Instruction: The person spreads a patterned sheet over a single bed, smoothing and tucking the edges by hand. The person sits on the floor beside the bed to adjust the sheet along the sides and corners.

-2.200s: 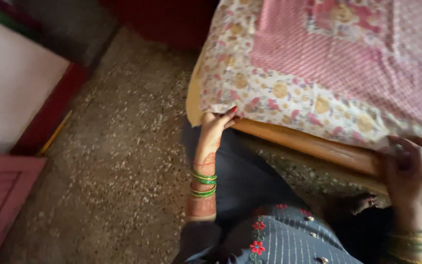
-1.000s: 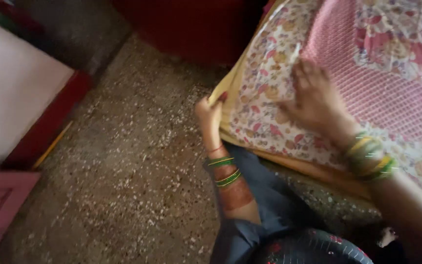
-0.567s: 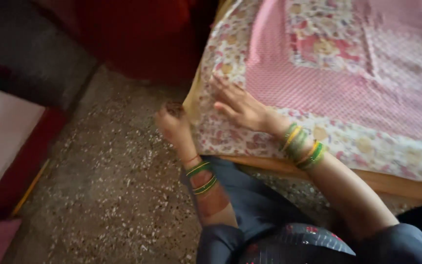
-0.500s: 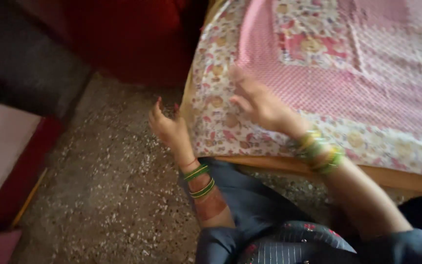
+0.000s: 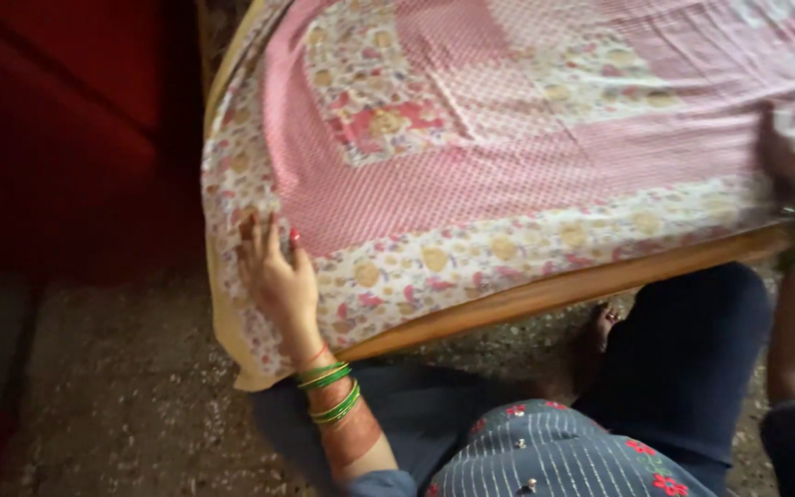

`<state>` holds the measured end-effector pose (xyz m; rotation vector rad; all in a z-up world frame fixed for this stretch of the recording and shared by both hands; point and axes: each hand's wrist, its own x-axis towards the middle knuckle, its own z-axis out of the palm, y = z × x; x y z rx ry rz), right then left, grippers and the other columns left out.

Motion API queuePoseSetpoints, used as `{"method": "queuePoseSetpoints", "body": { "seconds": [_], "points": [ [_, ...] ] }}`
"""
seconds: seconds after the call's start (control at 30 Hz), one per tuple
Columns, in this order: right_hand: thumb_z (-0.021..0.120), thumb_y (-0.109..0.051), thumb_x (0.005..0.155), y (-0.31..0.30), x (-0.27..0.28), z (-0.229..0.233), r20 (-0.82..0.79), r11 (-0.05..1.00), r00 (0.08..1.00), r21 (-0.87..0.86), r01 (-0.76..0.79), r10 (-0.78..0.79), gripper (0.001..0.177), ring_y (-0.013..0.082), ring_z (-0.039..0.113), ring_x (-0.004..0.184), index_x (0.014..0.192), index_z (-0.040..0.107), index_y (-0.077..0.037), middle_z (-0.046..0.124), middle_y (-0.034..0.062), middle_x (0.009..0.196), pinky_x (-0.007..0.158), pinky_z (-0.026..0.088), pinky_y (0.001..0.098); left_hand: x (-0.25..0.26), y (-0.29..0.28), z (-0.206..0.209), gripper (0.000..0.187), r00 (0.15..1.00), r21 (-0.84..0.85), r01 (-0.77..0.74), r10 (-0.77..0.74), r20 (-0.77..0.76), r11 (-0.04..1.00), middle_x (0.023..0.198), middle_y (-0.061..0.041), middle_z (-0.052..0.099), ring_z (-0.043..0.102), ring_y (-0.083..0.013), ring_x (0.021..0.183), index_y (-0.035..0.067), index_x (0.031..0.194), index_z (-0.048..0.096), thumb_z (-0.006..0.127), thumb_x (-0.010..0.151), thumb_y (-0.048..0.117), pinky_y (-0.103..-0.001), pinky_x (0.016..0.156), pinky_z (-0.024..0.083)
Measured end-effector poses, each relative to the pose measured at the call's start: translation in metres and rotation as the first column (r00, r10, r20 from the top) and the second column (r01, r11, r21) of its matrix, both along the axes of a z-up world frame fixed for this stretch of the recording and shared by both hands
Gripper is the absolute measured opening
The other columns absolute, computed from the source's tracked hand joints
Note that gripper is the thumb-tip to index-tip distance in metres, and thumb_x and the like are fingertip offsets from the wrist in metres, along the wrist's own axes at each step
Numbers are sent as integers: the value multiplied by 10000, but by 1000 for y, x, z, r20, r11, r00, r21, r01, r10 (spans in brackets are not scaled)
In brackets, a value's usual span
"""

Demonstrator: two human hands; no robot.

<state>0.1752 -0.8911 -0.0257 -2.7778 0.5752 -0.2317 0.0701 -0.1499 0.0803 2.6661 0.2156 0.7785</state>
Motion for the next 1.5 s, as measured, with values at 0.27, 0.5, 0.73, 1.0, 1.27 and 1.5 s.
{"method": "queuePoseSetpoints", "body": {
  "seconds": [0.27, 0.5, 0.73, 1.0, 1.27, 1.5],
  "points": [
    [479, -409, 1112, 295, 36, 86, 97, 857, 853, 13, -516, 512, 458, 295, 663, 1104, 1243, 642, -1, 683, 190, 1218, 972, 547, 424, 0, 3, -12, 454, 1000, 36, 9, -9, 12, 999, 1602, -152, 487, 386, -327, 1519, 86, 1483, 603, 547, 1055, 226, -491, 1250, 248],
    [406, -385, 1057, 510, -44, 157, 48, 437, 443, 108, -893, 895, 678, 340, 179, 1572, 1553, 237, 46, 222, 230, 1657, 1311, 138, 445, 4, 11, -30, 460, 997, 77, -74, 74, 7, 994, 1595, -162, 490, 397, -347, 1502, 28, 1456, 604, 556, 1023, 176, -500, 1254, 226],
    [536, -263, 993, 573, -43, 100, 435, -194, -148, 63, -979, 888, 406, 414, 400, 1455, 1282, 609, 14, 448, 284, 1543, 1221, 270, 507, 2, 16, -40, 485, 984, -8, 2, 0, 180, 1000, 1573, -200, 514, 429, -359, 1502, -15, 1461, 583, 569, 994, 113, -496, 1283, 247],
    [381, -430, 1051, 519, -2, 115, 166, 517, 510, 6, -856, 844, 746, 437, 163, 1542, 1552, 297, 115, 240, 322, 1631, 1232, 121, 571, 1, -6, -20, 437, 952, -24, -261, 261, 158, 965, 1518, -149, 549, 451, -374, 1453, 22, 1379, 621, 586, 976, 188, -538, 1244, 264],
    [303, -425, 1050, 576, -8, 116, 192, 261, 259, 15, -965, 947, 707, 353, 233, 1559, 1564, 348, 58, 309, 242, 1653, 1272, 133, 518, -19, -16, 2, 507, 892, -19, -436, 435, 124, 900, 1539, -190, 522, 464, -364, 1474, 18, 1461, 545, 553, 1029, 285, -520, 1248, 321],
    [353, -456, 1065, 655, -5, 114, 222, 132, 118, -48, -990, 968, 744, 386, 234, 1540, 1554, 327, 103, 289, 289, 1640, 1239, 139, 486, -13, 17, -22, 545, 930, -131, -344, 356, 90, 930, 1526, -234, 532, 474, -397, 1435, 28, 1489, 523, 521, 1040, 337, -512, 1192, 357]
  ]
}}
